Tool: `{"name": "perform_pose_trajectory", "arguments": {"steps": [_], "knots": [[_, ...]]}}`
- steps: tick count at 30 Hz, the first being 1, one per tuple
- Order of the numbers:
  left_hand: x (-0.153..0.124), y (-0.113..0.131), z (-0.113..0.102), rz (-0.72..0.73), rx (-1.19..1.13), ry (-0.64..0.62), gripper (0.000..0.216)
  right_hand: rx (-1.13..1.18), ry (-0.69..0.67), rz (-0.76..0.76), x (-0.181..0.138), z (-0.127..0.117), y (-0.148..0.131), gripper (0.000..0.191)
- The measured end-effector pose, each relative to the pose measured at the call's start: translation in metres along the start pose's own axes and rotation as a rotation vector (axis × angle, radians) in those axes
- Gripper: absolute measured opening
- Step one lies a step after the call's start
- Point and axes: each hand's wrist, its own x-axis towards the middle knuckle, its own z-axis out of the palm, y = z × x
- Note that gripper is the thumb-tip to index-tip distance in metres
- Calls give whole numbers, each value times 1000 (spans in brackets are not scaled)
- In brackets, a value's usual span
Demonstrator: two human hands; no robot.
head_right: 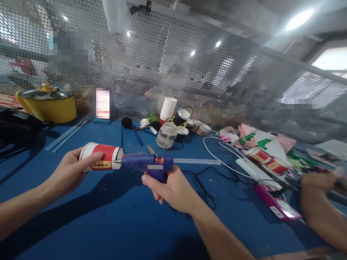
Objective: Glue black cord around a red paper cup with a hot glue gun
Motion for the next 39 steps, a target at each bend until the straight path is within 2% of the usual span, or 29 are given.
{"name": "perform_pose_trajectory", "arguments": {"steps": [16,21,25,29,32,36,39], "knots": [[-2,4,4,-58,-112,-5,9,-9,48,-21,1,1,2,22],[-1,3,3,-51,-107,3,9,-22,26,-3,1,1,1,24],[-1,5,4,-35,-141,9,12,82,-10,-22,1,-1,2,19],[-1,5,2,18,-132,-52,19,282,-2,-57,5,-2,6,21],[-2,2,-2,50,-39,-134,20,405,15,-32,7,-1,9,23],[-3,-1,-6,106,108,-249,21,490,25,4,10,-1,11,24],[-3,0,-6,137,197,-254,20,534,40,3,11,-1,12,25]]}}
